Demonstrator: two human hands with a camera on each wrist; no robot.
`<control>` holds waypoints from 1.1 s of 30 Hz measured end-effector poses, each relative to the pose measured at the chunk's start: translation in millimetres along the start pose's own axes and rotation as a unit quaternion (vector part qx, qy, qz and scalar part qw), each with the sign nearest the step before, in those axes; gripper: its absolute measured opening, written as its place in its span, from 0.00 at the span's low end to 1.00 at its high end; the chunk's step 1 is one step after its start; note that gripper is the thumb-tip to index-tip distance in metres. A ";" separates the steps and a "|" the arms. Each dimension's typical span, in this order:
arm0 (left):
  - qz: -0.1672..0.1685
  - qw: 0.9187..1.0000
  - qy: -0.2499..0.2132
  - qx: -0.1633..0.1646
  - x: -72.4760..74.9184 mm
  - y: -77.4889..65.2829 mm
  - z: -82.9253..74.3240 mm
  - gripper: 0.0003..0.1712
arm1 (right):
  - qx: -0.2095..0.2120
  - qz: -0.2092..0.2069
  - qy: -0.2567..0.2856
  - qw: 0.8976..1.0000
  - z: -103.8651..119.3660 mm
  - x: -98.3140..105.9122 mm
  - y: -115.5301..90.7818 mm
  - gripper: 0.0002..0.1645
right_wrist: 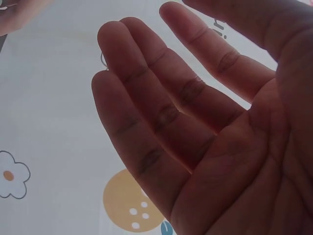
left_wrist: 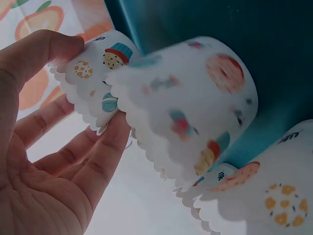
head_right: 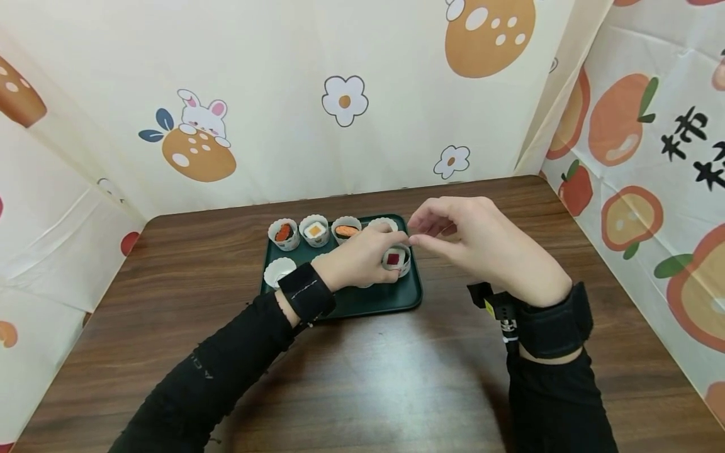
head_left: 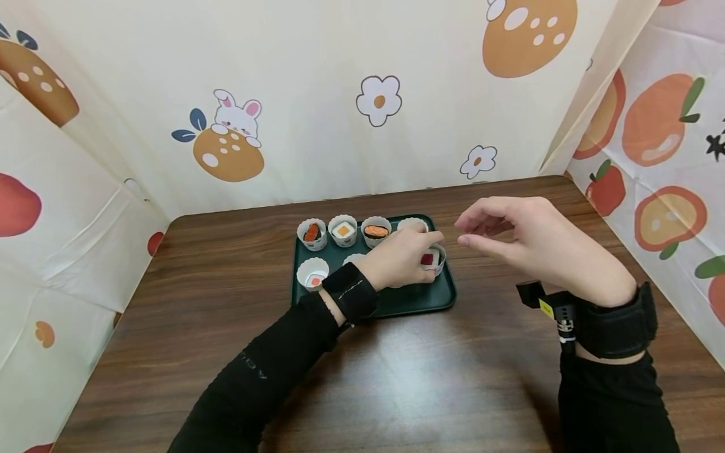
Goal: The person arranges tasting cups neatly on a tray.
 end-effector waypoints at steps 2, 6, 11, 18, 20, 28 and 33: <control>0.005 1.000 0.004 0.000 -1.0 1.5 -0.1 0.34 | 0.004 -0.001 0.001 1.000 0.8 -0.3 0.5 0.10; 0.011 1.000 0.014 -0.004 -3.3 6.1 0.0 0.34 | 0.008 0.000 0.001 1.000 2.6 -1.5 1.6 0.10; 0.026 1.000 0.018 0.000 -7.8 10.5 1.6 0.33 | 0.007 0.006 -0.001 1.000 3.9 -3.7 1.9 0.09; 0.038 0.999 0.011 0.013 -11.6 10.3 5.0 0.35 | 0.005 0.010 -0.002 1.000 5.0 -5.9 3.8 0.09; 0.039 0.999 0.011 0.016 -11.7 8.9 5.7 0.35 | 0.007 0.012 -0.002 1.000 5.5 -6.9 4.7 0.09; 0.038 0.999 0.027 0.020 -13.2 5.2 6.9 0.33 | 0.004 0.014 -0.009 1.000 7.4 -9.2 4.2 0.09; 0.008 1.000 0.028 0.010 -12.1 -0.4 7.3 0.33 | 0.003 0.026 -0.006 1.000 8.5 -12.6 6.5 0.08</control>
Point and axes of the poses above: each hand's wrist, its own y-axis towards the middle knuckle, its own x-axis out of the back of the hand, z = x × y, the point moved 3 cm from there along y, towards the middle knuckle, and after that the axes turned 3 degrees about z, right-handed, at the moved point
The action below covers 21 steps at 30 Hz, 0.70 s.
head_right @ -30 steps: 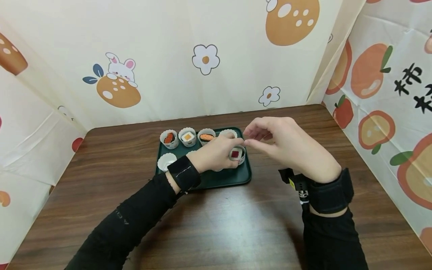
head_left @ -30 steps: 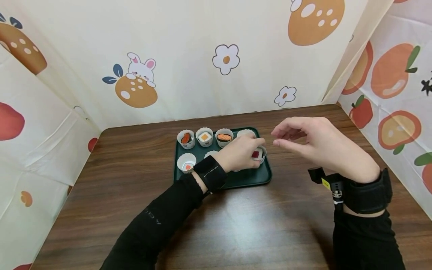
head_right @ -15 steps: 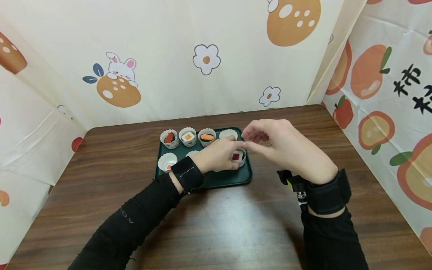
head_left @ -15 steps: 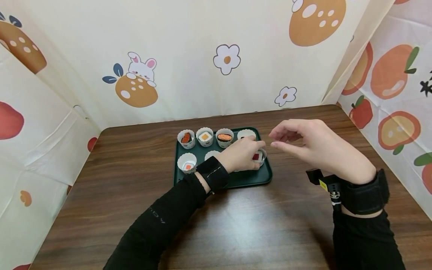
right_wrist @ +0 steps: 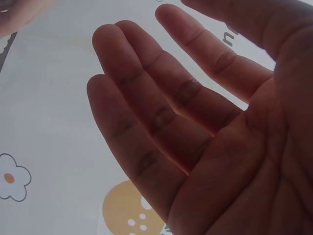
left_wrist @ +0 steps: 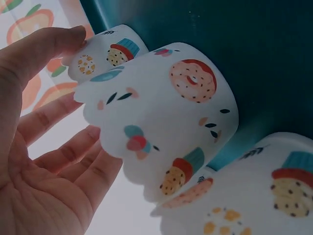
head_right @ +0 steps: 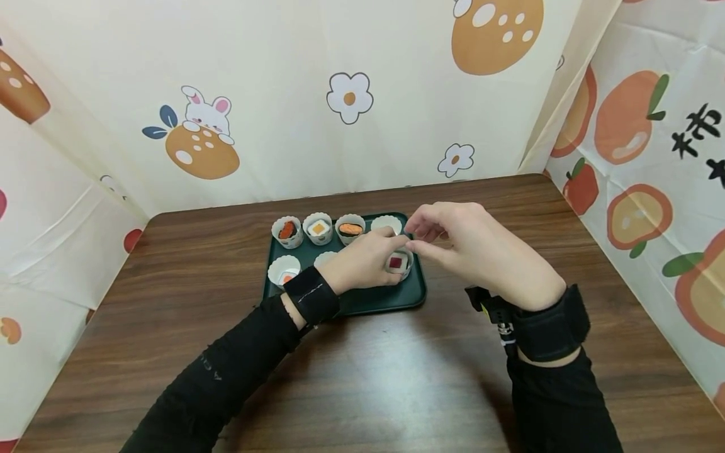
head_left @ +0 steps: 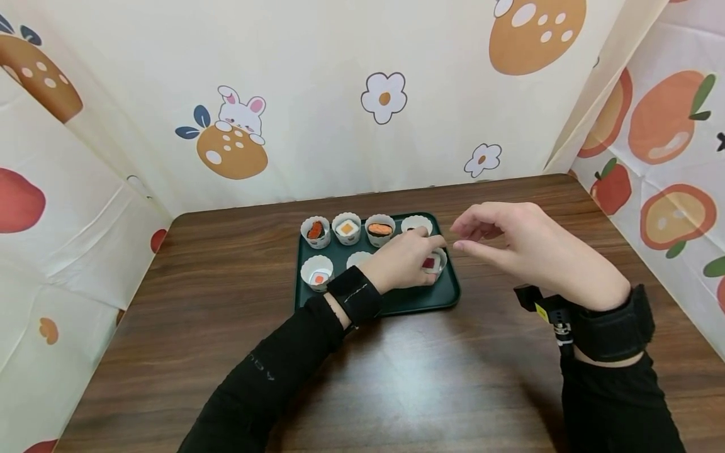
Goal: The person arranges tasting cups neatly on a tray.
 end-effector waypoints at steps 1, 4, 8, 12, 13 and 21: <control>-0.011 1.000 -0.002 -0.003 1.3 -2.3 -0.2 0.33 | -0.002 0.002 -0.001 1.000 0.2 -0.5 0.6 0.08; -0.052 0.998 -0.016 -0.013 5.6 -11.1 -1.3 0.31 | -0.010 0.008 -0.002 1.000 0.1 -1.9 1.5 0.08; -0.102 0.994 -0.042 -0.019 14.6 -29.2 -3.3 0.29 | -0.016 0.010 -0.007 1.000 -1.8 -4.1 2.1 0.08; -0.145 0.988 -0.052 -0.006 25.7 -51.9 -1.2 0.28 | -0.017 0.010 -0.011 1.000 -4.6 -7.5 3.4 0.08; -0.155 0.986 -0.053 -0.002 28.1 -57.7 0.2 0.27 | -0.017 0.012 -0.011 1.000 -5.5 -8.6 4.0 0.08; -0.207 0.977 -0.036 0.019 37.7 -95.1 12.7 0.25 | -0.025 0.015 -0.020 0.999 -10.5 -12.7 7.8 0.08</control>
Point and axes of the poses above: each hand's wrist, its own y-axis towards the middle knuckle, its own x-axis out of the back of the hand, z = x × y, the point moved 3 cm from there along y, towards the middle knuckle, and after that the axes turned 3 degrees about z, right-handed, at the moved point
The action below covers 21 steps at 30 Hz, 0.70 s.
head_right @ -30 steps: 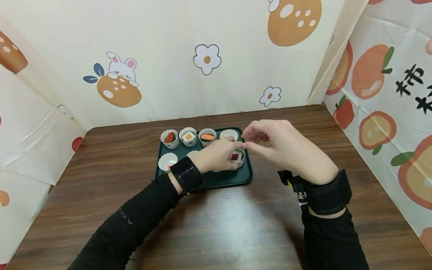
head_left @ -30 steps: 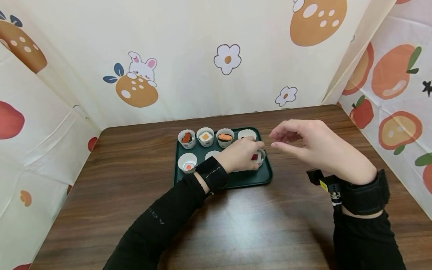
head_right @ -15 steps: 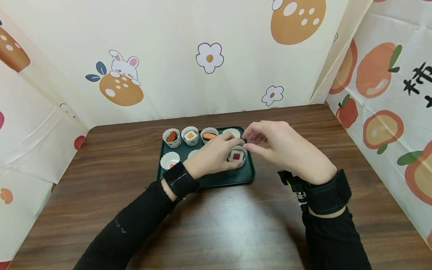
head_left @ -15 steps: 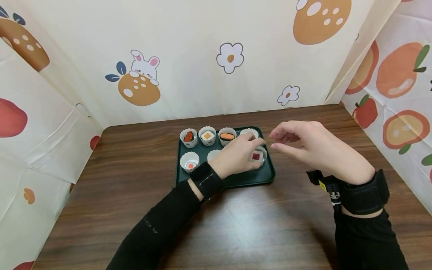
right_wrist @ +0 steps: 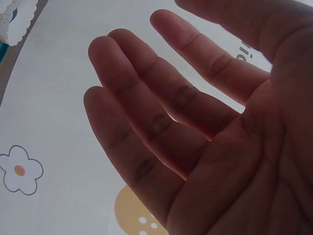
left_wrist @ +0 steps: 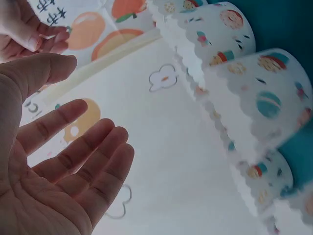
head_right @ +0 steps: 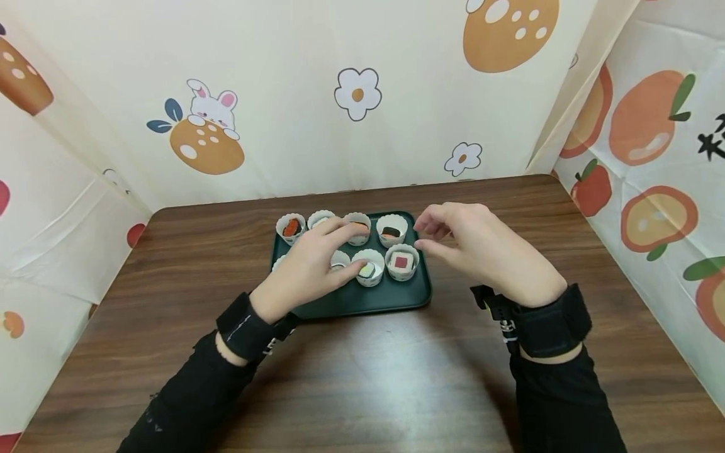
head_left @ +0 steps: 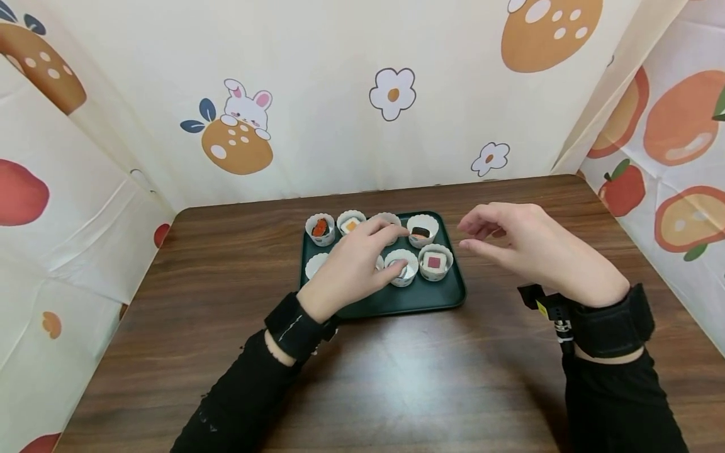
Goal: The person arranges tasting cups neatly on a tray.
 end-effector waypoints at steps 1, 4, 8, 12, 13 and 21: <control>-0.004 1.000 0.002 0.002 1.9 -3.6 1.4 0.25 | -0.001 -0.001 0.000 1.000 -0.6 -0.1 -0.1 0.08; -0.019 1.000 0.003 0.009 7.6 -13.3 5.3 0.26 | 0.000 -0.002 -0.001 1.000 -1.6 -0.3 0.3 0.08; -0.038 0.999 -0.009 0.024 14.1 -23.3 10.1 0.27 | -0.001 0.000 -0.003 1.000 -1.0 -0.8 0.6 0.07; -0.046 0.998 -0.015 0.046 18.0 -29.5 14.0 0.27 | -0.011 0.011 0.003 1.000 -0.7 -2.2 -0.1 0.08; -0.047 0.998 -0.012 0.051 19.0 -31.0 15.1 0.27 | -0.012 0.012 0.004 1.000 -0.6 -2.3 -0.3 0.09; -0.072 0.994 0.014 0.083 33.5 -44.4 28.8 0.29 | -0.030 -0.002 0.010 0.999 -8.7 0.7 -2.8 0.20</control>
Point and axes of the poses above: each hand's wrist, its own y-axis towards the middle knuckle, its own x-axis out of the back of the hand, z = x × y, the point moved 3 cm from there along y, towards the middle knuckle, and after that the axes turned 3 degrees about z, right-handed, at the moved point
